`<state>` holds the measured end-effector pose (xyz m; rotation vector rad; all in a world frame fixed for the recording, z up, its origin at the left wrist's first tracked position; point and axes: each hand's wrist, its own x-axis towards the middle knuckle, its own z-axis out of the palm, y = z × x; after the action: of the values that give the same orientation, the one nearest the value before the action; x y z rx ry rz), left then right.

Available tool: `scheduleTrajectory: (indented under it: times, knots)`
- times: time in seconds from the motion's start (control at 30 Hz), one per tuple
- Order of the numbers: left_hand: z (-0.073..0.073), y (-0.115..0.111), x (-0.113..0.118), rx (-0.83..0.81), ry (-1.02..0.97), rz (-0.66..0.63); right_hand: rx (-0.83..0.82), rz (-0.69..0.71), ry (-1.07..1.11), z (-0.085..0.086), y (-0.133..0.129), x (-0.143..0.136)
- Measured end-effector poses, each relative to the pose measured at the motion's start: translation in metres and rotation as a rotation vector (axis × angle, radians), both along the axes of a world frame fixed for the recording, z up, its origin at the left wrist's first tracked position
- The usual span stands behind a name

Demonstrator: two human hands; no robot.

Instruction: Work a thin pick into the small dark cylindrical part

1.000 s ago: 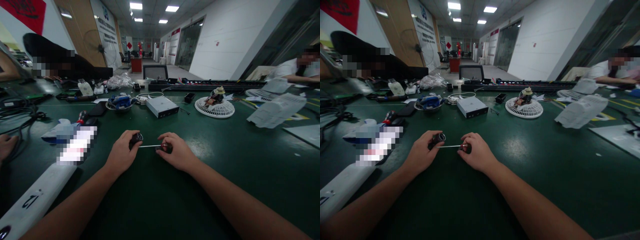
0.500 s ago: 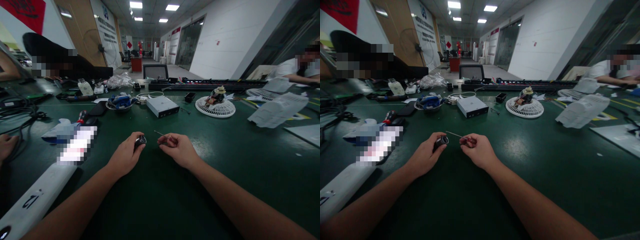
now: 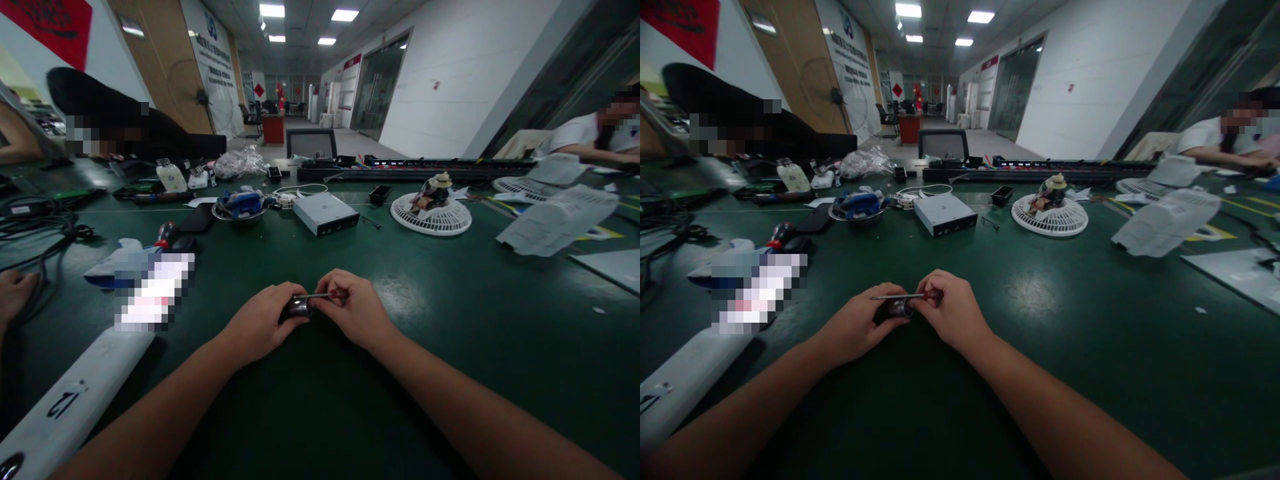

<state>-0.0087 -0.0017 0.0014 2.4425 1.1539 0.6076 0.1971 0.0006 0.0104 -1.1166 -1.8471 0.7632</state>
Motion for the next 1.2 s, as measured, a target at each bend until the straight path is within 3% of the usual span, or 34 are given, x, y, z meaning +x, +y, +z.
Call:
scheduleTrajectory:
  times: [0.27,0.47,0.6,0.73,0.97,1.13,1.2]
  knots:
    - [0.003,-0.002,-0.001,0.107,-0.043,-0.074,-0.161,0.02,-0.171,-0.004,0.002,-0.001]
    - [0.002,-0.002,0.001,0.145,-0.147,0.146,-0.166,0.045,-0.138,0.004,0.004,0.01]
    - [0.002,0.004,-0.003,0.168,-0.194,0.333,-0.076,-0.04,-0.303,0.014,0.007,0.021]
    - [0.003,0.008,-0.007,0.135,-0.251,0.429,-0.01,-0.019,-0.384,0.016,0.01,0.026]
    - [0.002,0.009,-0.008,0.12,-0.216,0.327,0.043,-0.07,-0.4,0.014,0.011,0.025]
    - [0.002,0.008,-0.009,0.129,-0.129,0.265,0.07,0.087,-0.313,0.015,0.009,0.027]
    - [0.002,0.008,-0.008,0.132,-0.112,0.248,0.045,0.09,-0.248,0.014,0.009,0.026]
